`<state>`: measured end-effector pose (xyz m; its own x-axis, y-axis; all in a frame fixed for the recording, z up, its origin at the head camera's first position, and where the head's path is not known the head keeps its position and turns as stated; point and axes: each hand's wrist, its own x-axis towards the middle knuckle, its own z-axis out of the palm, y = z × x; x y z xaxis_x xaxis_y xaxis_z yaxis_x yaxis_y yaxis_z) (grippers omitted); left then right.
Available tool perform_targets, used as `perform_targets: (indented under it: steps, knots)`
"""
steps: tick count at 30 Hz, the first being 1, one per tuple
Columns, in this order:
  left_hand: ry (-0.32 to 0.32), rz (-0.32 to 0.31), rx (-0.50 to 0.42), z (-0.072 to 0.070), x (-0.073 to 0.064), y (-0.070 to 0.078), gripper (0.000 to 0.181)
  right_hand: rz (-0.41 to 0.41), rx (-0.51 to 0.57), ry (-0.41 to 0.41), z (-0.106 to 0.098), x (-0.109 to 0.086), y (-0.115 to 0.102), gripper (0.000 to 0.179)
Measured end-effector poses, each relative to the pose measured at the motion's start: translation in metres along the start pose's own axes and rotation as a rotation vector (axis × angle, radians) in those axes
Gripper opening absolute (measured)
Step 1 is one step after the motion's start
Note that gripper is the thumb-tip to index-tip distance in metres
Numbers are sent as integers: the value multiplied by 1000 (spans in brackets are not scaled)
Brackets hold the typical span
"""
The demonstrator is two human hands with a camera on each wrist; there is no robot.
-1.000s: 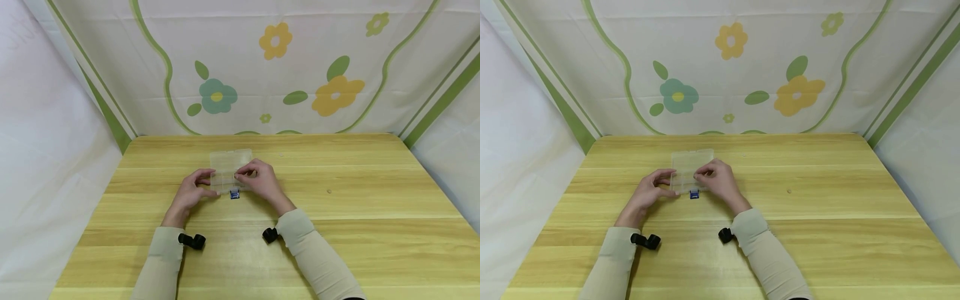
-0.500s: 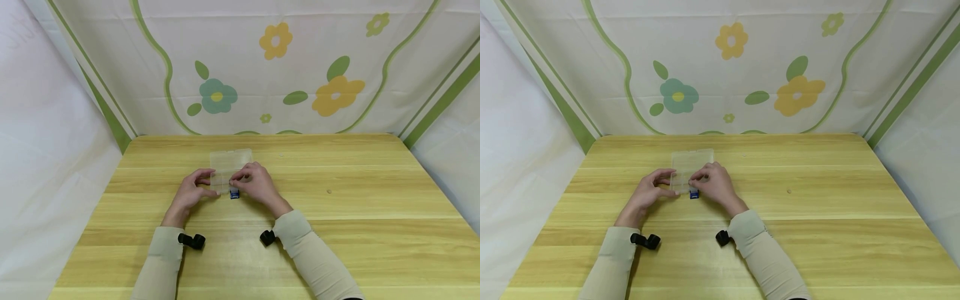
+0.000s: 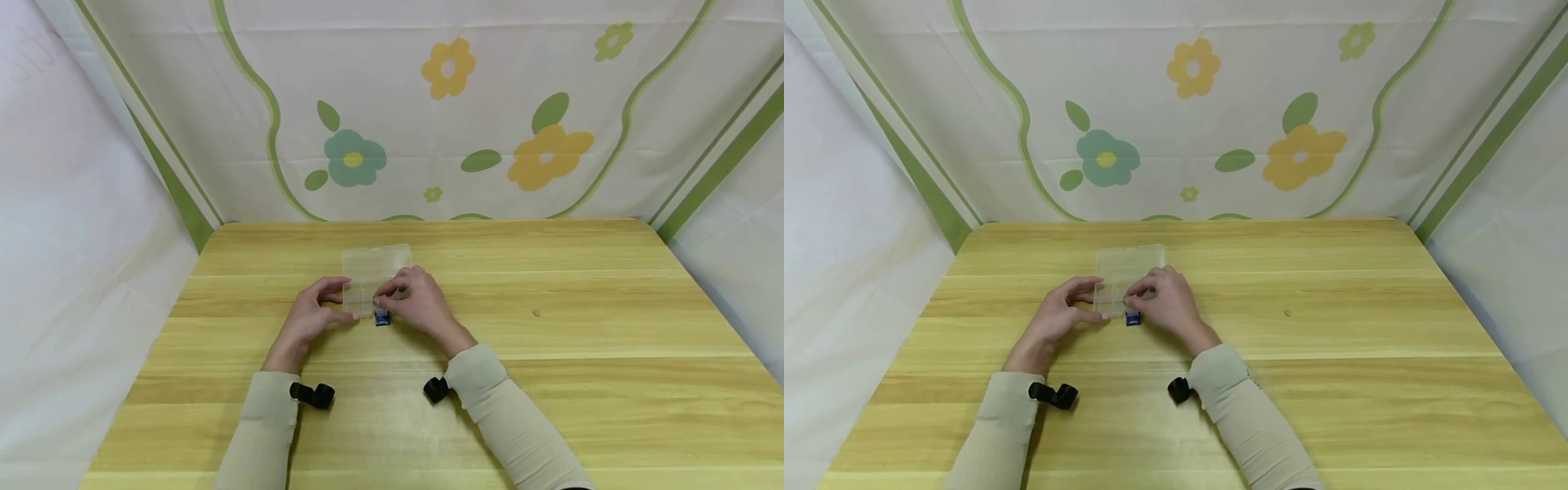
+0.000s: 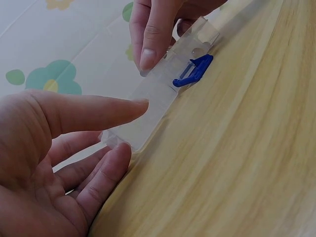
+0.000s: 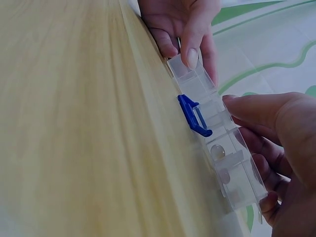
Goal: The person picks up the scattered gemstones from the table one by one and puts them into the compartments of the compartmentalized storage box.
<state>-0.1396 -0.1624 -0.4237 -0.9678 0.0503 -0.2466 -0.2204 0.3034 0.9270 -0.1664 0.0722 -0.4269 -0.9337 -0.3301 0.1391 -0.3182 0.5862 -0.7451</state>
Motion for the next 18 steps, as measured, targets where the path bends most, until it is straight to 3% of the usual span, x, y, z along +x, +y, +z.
perform_targets:
  steps: [18]
  knots:
    - [-5,8,0,0,-1,0,76,10,-5,-7,0,1,1,8]
